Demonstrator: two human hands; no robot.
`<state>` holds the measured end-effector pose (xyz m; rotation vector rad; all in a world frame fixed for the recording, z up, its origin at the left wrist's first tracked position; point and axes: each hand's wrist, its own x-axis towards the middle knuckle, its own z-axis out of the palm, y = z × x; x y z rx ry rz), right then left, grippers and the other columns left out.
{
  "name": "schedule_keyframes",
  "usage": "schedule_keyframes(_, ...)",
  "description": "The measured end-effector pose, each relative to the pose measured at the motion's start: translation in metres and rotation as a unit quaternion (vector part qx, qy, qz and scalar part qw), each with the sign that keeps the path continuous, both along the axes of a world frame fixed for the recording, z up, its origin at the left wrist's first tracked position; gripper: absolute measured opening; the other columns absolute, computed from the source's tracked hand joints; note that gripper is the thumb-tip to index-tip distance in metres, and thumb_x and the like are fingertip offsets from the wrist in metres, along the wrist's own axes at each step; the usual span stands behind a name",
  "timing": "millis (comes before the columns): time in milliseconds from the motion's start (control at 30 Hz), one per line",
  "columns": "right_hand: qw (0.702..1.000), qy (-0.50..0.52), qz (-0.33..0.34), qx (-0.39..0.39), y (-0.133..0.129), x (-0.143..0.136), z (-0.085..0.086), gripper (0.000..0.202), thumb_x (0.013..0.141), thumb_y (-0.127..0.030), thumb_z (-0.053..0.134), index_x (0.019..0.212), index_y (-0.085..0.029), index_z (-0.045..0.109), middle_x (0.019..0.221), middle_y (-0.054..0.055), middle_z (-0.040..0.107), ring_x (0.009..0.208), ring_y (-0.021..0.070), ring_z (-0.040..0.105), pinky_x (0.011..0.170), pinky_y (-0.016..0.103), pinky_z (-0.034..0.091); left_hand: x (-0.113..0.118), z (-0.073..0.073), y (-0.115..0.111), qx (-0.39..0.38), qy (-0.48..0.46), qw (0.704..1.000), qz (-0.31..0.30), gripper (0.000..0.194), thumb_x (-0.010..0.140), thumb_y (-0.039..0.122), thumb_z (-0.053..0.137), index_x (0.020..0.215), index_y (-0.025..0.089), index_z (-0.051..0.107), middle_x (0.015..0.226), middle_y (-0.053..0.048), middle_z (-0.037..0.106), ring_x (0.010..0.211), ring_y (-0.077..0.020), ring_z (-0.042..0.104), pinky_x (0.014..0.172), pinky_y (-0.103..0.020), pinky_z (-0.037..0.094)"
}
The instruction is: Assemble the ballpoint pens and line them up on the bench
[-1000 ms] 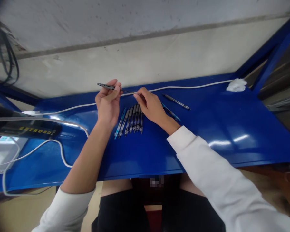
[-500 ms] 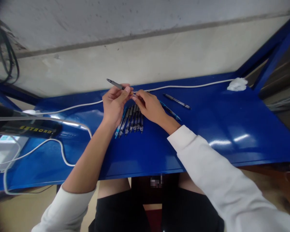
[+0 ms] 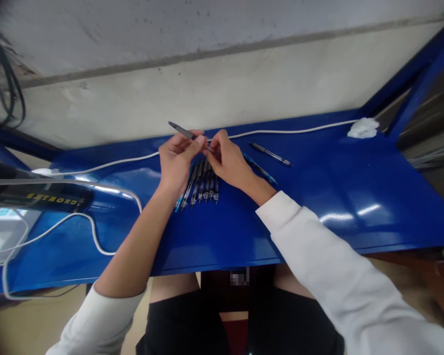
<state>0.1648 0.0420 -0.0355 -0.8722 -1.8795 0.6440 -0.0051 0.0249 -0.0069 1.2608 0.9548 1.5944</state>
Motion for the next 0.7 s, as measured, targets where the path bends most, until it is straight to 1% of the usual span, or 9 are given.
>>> schedule_keyframes(133,1.000,0.008,-0.002,0.011,0.0010,0.0005,-0.0006,0.029,0.113,-0.053,0.065,0.123,-0.029,0.052,0.099,0.005,0.067,0.086,0.0261,0.066,0.077,0.045,0.055,0.0037,-0.0027,-0.0012,-0.007,0.010,1.000,-0.020,0.029,0.083,0.044,0.103,0.101,0.026,0.090,0.097,-0.004,0.086,0.094,-0.0248,0.083,0.096,-0.041,0.067)
schedule_keyframes(233,1.000,0.019,-0.005,0.025,0.0019,0.0008,-0.0010,0.026,0.115,-0.052,0.061,0.122,-0.029,0.053,0.103,0.008,0.067,0.092,0.0280,0.068,0.082,0.048,0.057,0.0055,-0.0038,-0.0022,-0.014,0.016,0.999,-0.033,0.029,0.082,0.045,0.104,0.099,0.026,0.091,0.102,-0.004,0.088,0.098,-0.0266,0.084,0.099,-0.043,0.068)
schedule_keyframes(433,0.999,0.015,-0.017,0.034,0.0041,0.0011,-0.0032,0.031,0.117,-0.059,0.056,0.118,-0.028,0.052,0.102,0.007,0.066,0.085,0.0256,0.064,0.080,0.047,0.057,0.0058,-0.0033,-0.0025,-0.009,0.009,0.999,-0.042,0.030,0.080,0.044,0.106,0.098,0.025,0.092,0.107,-0.005,0.089,0.101,-0.0269,0.085,0.103,-0.043,0.068)
schedule_keyframes(533,0.999,0.024,-0.012,0.028,0.0048,-0.0001,-0.0045,0.034,0.116,-0.062,0.056,0.121,-0.029,0.054,0.102,0.007,0.066,0.091,0.0279,0.067,0.082,0.049,0.060,0.0057,-0.0034,-0.0024,-0.015,0.011,0.999,-0.038,0.029,0.079,0.044,0.106,0.098,0.026,0.093,0.105,-0.004,0.090,0.100,-0.0262,0.085,0.102,-0.041,0.069)
schedule_keyframes(633,0.999,0.044,0.008,0.019,0.0047,-0.0011,-0.0050,0.032,0.116,-0.060,0.057,0.123,-0.029,0.055,0.105,0.008,0.069,0.098,0.0310,0.071,0.086,0.052,0.062,0.0054,-0.0044,-0.0017,-0.016,0.012,0.999,-0.038,0.029,0.079,0.044,0.106,0.098,0.027,0.093,0.104,-0.004,0.090,0.100,-0.0257,0.085,0.101,-0.040,0.069)
schedule_keyframes(700,0.999,0.040,0.010,0.020,0.0044,-0.0006,-0.0047,0.030,0.116,-0.058,0.058,0.123,-0.029,0.055,0.106,0.008,0.070,0.096,0.0306,0.072,0.086,0.052,0.062,0.0047,-0.0051,-0.0007,-0.008,0.015,0.999,-0.038,0.029,0.079,0.045,0.106,0.098,0.027,0.093,0.105,-0.004,0.090,0.099,-0.0256,0.085,0.100,-0.039,0.069)
